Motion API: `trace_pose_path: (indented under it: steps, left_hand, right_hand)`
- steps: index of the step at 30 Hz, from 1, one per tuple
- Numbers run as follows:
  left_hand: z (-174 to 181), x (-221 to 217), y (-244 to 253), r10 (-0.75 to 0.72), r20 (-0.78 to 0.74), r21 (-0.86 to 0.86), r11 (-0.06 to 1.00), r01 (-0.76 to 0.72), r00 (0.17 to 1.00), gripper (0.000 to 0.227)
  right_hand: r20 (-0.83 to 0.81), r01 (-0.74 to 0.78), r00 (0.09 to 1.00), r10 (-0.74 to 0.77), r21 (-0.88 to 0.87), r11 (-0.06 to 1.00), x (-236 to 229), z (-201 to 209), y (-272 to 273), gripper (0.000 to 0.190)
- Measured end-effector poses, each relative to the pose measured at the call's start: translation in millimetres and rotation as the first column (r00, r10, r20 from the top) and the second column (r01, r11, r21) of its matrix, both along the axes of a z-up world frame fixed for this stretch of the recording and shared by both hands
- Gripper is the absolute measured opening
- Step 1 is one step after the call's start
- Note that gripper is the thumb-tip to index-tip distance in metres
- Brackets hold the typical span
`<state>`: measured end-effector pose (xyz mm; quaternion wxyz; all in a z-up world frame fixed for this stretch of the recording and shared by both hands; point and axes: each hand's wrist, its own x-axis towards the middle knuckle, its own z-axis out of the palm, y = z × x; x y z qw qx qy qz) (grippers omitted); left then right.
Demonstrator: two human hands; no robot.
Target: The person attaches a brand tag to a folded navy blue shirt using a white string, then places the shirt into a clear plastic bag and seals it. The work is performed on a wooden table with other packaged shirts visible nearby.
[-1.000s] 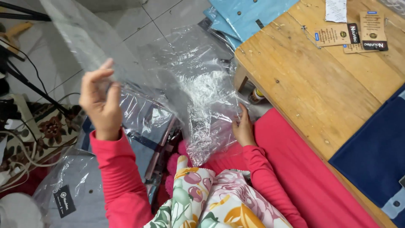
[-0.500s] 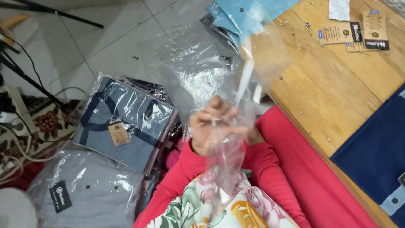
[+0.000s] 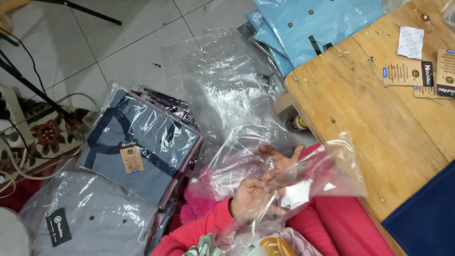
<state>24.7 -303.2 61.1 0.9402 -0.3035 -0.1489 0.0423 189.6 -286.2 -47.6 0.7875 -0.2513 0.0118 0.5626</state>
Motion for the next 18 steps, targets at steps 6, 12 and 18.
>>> trace_pose_path:
  steps: [6, 12, 18]
  left_hand:
    - [29, -13, 81, 0.758, -0.379, 0.725, 0.600, -0.339, 0.531, 0.029]
    - [15, -35, 135, 0.877, -0.323, 0.913, 0.189, 0.360, 0.357, 0.036]
    - [-10, -58, 149, 0.956, -0.247, 0.853, 0.138, 0.503, 0.157, 0.030]
  right_hand:
    - [-0.207, 0.099, 0.975, -0.078, 0.094, 0.991, -12, -14, -15, 0.111]
    - [-0.371, 0.201, 0.920, -0.129, 0.164, 0.966, -37, 198, -30, 0.124]
    - [-0.211, 0.135, 0.970, -0.123, 0.042, 0.990, -25, 180, -34, 0.119]
